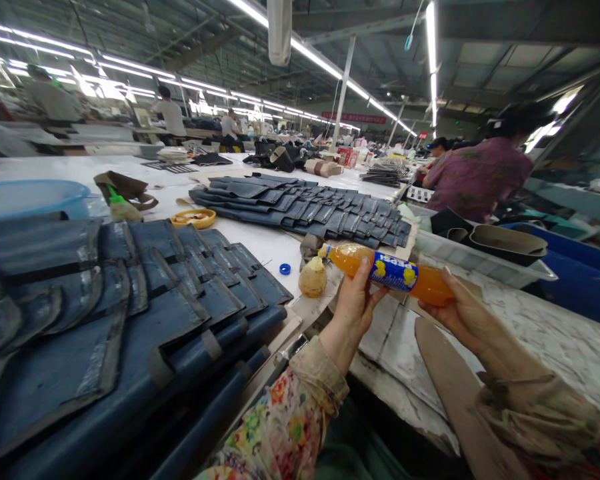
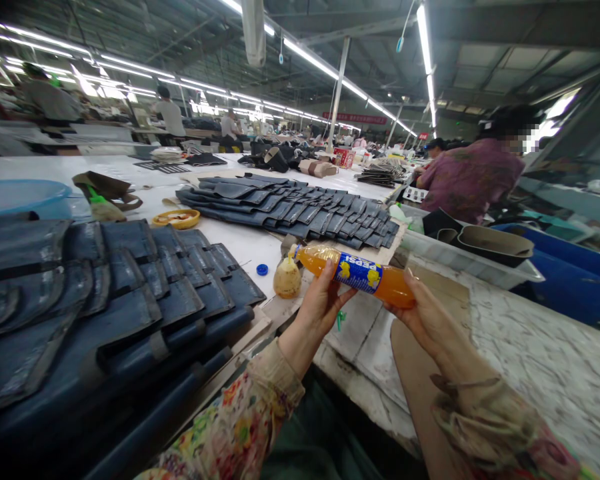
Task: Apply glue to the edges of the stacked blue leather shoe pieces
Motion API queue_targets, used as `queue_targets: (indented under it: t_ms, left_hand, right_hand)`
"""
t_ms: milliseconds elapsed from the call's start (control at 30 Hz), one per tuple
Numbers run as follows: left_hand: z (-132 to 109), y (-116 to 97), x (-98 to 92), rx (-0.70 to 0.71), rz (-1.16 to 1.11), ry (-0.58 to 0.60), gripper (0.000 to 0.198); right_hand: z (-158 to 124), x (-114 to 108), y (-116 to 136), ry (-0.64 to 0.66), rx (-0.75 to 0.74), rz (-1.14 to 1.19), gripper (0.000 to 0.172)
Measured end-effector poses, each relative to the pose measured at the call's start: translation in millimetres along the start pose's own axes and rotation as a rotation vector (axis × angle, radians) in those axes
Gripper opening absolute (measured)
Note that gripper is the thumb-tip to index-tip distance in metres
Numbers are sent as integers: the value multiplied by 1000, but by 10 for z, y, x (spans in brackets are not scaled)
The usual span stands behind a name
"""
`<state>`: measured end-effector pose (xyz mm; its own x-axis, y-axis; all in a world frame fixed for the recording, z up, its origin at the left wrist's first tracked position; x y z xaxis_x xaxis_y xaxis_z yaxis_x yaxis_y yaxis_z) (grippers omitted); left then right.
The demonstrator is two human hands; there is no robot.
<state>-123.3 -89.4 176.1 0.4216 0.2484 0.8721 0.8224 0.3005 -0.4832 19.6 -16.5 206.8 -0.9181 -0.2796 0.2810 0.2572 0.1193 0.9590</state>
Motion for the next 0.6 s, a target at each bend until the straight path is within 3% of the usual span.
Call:
queue_targets:
  t_ms: [600]
  left_hand:
    - [-1,-2,-4,4,-20,-9,45]
  right_hand:
    - [20,-7,12,12,-6,-11,21]
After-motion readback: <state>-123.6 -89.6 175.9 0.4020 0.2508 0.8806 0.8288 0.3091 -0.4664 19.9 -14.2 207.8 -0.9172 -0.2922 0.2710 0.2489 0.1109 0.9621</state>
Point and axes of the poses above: each hand's wrist, its own z-axis towards the middle knuckle, its own x-axis out of the palm, y = z × x, the point moved 5 cm from there along z, towards the middle knuckle, and after that the axes turned 4 degrees about -x, right-handed, at the moved point
